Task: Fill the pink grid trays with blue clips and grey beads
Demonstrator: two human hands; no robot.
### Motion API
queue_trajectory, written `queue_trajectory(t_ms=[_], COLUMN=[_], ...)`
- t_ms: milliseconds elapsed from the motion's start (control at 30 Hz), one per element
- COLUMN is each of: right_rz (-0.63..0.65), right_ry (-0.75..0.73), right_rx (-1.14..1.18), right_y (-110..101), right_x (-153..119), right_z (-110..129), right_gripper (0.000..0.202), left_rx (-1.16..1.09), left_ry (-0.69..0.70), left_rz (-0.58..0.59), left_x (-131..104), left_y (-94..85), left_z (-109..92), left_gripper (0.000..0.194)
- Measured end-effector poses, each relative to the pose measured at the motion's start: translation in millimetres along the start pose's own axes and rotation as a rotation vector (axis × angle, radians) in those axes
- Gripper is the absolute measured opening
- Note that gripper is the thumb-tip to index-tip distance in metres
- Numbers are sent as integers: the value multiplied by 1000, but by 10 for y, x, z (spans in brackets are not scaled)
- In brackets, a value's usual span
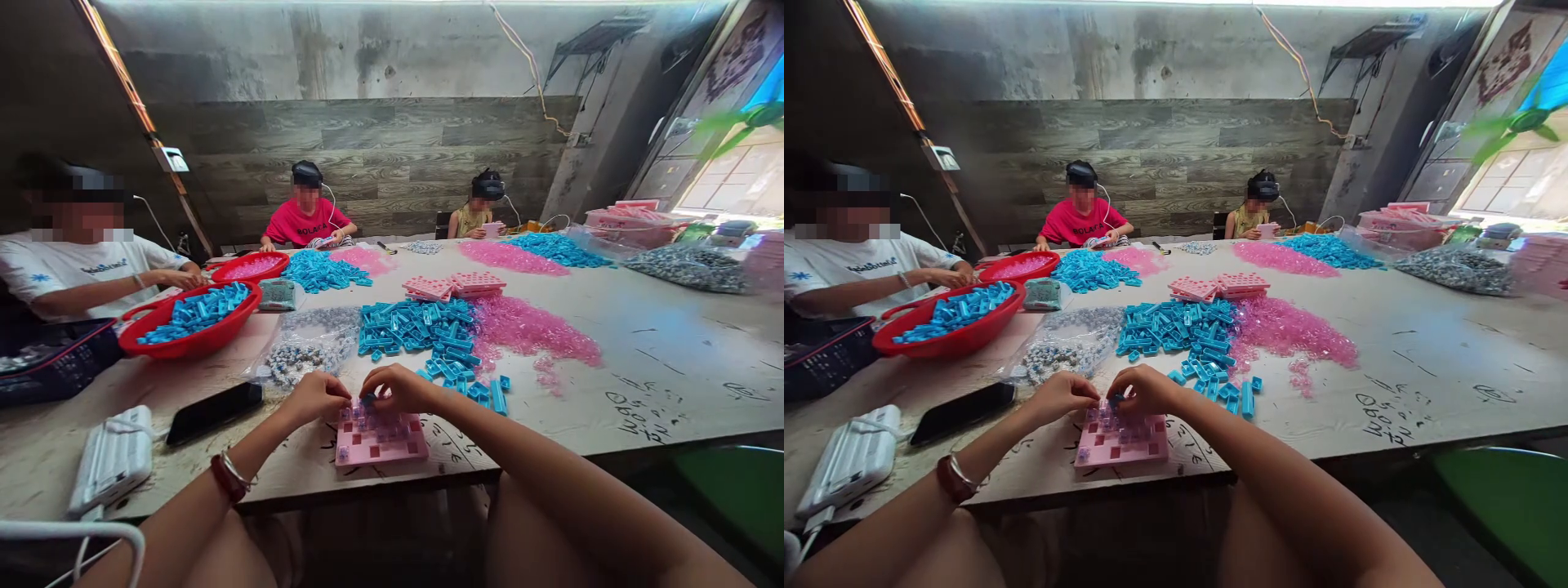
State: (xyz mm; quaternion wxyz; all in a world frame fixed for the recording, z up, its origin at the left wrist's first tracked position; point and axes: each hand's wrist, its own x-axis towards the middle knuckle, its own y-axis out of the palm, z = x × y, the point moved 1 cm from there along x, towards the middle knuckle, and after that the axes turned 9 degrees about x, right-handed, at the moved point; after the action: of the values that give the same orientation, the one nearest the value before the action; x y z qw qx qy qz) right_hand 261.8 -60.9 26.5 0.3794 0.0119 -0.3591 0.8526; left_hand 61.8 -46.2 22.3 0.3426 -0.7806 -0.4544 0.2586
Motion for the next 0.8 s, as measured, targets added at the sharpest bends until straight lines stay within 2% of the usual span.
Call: queue_trajectory(t_ms=[233,467,600,800], right_rz=[2,-1,5,-238], right_ry=[6,22,42,147], right_rx=[-14,18,59,107], right_y=[7,0,-4,107], right_x=[1,-6,-18,9], right_z=[-10,22,50,99], right_gripper=[31,30,26,21], left_rx=[49,2,4,-74], left_ry=[83,65,78,55], left_rz=[-44,47,43,66], left_x=[-27,-28,-76,-82], left_y=[-18,-26,-9,-21], left_z=[-85,-62,-110,-31], left_gripper=[15,18,17,26])
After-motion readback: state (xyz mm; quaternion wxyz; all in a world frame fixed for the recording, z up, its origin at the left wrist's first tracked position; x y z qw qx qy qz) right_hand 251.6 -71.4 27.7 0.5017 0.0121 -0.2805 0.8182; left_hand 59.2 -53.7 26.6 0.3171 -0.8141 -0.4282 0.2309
